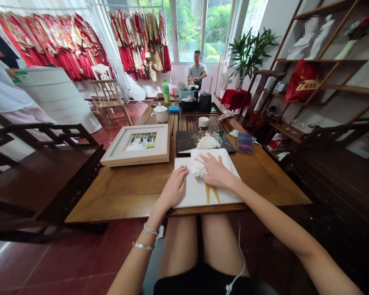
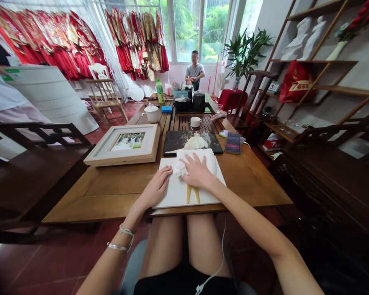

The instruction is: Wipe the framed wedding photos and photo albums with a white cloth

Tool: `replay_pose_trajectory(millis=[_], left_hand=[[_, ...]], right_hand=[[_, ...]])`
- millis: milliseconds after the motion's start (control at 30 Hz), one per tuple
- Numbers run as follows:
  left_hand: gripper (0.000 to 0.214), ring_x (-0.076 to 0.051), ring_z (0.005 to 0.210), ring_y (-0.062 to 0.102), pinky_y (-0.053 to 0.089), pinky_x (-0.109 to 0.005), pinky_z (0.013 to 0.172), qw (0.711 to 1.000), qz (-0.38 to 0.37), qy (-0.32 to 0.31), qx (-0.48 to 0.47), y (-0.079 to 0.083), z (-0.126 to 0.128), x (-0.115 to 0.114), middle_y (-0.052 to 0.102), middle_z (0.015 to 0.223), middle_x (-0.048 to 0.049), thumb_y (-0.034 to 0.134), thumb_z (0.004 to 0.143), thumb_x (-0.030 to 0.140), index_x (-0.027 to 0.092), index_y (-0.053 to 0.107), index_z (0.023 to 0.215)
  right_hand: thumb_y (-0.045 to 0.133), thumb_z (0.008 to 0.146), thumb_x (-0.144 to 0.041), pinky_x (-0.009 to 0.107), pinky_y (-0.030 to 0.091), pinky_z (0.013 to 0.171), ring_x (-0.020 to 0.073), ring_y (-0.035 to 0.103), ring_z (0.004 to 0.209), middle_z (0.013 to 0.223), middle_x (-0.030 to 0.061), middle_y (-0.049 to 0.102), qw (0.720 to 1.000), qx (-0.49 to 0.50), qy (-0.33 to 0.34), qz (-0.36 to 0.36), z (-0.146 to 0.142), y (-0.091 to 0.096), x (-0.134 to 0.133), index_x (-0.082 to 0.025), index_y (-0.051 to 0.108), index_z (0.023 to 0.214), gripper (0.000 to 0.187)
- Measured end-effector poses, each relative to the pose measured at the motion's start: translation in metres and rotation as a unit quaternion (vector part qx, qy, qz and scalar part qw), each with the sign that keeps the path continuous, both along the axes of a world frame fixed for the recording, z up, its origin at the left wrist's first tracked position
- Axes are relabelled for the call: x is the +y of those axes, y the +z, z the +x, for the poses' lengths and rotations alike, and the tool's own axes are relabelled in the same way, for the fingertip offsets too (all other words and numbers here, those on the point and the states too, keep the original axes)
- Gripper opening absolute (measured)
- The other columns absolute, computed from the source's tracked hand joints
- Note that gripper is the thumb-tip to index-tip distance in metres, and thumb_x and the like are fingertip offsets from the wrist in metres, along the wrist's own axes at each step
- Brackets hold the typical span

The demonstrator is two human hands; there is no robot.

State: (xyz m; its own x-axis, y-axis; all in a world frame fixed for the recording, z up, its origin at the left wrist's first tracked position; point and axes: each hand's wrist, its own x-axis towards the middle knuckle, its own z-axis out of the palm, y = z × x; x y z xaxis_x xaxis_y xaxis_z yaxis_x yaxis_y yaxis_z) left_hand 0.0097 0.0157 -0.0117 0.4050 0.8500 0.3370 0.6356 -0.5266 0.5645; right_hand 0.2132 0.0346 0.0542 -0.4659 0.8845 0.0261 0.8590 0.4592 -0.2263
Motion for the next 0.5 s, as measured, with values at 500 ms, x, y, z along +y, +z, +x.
replay_pose_trajectory(millis=[500], left_hand=[[0.037,-0.023,0.140,0.035,0.025,-0.050,0.117,0.999,-0.025,0.006,-0.032,0.003,0.001,-0.002,0.046,0.143,-0.0143,0.035,0.094,0.019,0.015,0.053,0.126]], right_hand=[[0.056,0.078,-0.037,0.063,0.009,0.111,0.0389,0.024,0.139,0.148,0.0225,0.038,0.997,-0.054,0.008,0.053,-0.031,0.004,-0.100,-0.008,0.041,0.141,0.071]])
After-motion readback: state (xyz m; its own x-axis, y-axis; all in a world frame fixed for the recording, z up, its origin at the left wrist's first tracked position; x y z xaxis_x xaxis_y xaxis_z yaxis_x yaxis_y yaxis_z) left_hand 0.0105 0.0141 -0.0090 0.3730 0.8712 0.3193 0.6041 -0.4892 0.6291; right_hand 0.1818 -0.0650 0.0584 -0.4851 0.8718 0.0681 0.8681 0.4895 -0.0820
